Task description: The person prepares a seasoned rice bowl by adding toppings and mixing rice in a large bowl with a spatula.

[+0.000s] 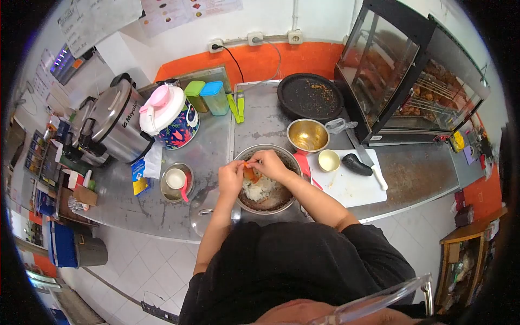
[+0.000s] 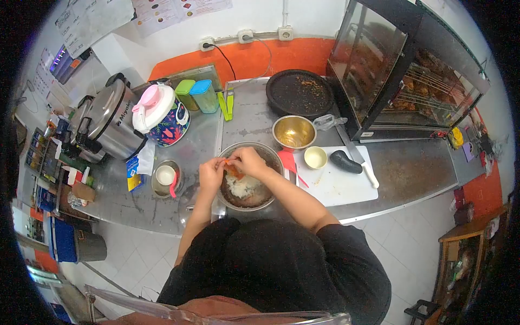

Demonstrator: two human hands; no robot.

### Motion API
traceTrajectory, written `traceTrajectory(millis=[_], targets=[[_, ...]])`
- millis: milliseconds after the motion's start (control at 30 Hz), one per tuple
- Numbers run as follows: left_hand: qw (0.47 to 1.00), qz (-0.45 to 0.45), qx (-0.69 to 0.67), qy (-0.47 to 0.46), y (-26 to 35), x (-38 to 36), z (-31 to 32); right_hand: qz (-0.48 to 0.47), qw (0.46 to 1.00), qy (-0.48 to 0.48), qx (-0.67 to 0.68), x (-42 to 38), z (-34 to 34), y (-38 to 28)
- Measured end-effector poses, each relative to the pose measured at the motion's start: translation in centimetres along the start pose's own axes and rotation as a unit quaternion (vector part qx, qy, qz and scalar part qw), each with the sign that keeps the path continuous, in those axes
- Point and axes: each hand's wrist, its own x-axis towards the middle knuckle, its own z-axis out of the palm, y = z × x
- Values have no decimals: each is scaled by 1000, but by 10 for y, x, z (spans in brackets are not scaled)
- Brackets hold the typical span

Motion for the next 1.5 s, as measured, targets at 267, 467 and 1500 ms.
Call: traceTrajectory(millis=[267,467,1500], targets=[[999,-14,-41,12,-4,-5,7,-142,978,119,-96,-5,22,1],[993,-35,-111,13,-28,-2,9,-40,996,59,44,-10,26,9],[982,174,74,-24,7,-1,4,-26,999,25,-40,3,21,20]])
